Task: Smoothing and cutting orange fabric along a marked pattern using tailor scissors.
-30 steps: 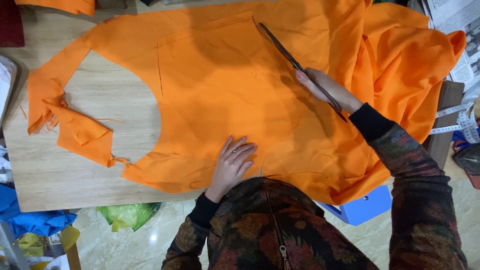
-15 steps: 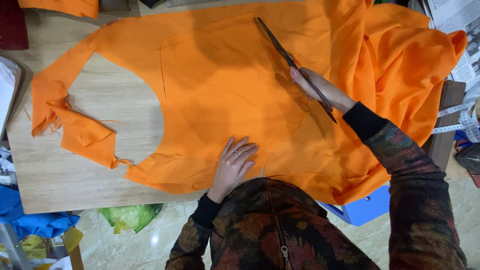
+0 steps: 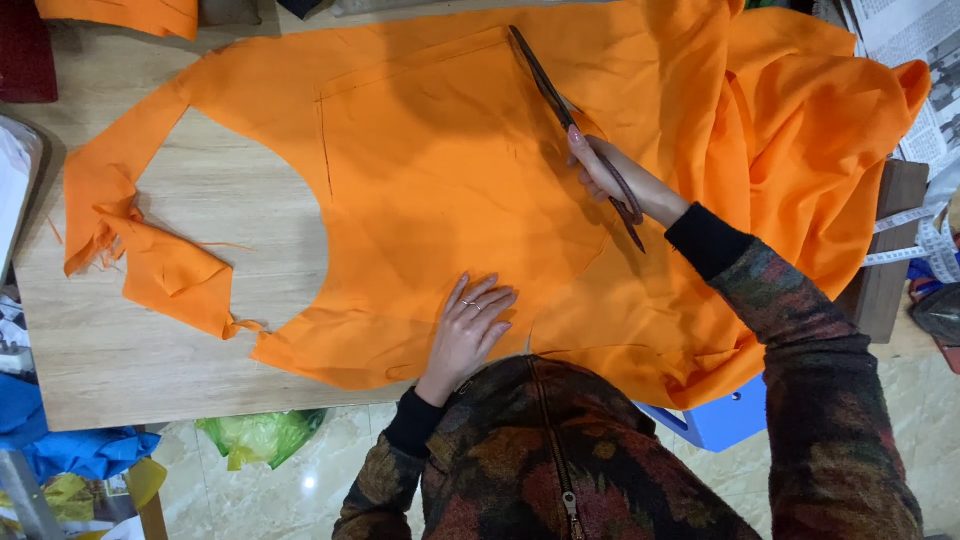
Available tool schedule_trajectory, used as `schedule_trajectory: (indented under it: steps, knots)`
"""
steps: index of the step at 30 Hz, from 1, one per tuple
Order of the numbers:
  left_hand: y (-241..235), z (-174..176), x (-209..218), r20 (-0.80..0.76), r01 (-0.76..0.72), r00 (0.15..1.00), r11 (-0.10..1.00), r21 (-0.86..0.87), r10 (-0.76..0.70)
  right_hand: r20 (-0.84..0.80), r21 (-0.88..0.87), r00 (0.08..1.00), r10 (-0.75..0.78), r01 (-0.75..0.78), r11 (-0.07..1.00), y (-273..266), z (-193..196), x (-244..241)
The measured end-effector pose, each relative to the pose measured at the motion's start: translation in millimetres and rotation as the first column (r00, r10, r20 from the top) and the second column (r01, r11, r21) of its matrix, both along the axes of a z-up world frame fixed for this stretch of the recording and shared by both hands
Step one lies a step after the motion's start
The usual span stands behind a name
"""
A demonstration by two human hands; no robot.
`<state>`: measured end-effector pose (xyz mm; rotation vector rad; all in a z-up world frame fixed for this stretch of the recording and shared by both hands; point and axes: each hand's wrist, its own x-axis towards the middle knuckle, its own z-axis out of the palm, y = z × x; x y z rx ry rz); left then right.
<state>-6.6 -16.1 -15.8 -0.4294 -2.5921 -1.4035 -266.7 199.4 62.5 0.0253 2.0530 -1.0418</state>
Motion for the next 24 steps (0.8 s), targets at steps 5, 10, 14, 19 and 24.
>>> schedule_trajectory:
  steps: [5,10,14,19,24]
  knots:
    - [-2,2,0,0.012,-0.003,1.000,1.000,0.007,0.003,0.005,-0.089,0.999,-0.032,0.033,0.996,0,-30,-1]
    - [-1,1,0,0.011,0.000,1.000,1.000,0.003,0.000,0.057,-0.146,0.994,-0.098,0.105,0.984,-6,-30,2]
    - [-2,1,-1,0.008,0.002,1.000,1.000,-0.001,-0.002,0.128,-0.211,0.980,-0.151,0.176,0.961,-12,-26,4]
    - [-1,-2,-1,0.014,0.002,1.000,1.000,0.003,-0.002,0.136,-0.225,0.976,-0.169,0.197,0.954,-15,-27,5]
    - [-2,-1,0,0.007,0.001,1.000,1.000,0.002,-0.001,0.049,-0.186,0.989,-0.143,0.149,0.971,-13,-37,5]
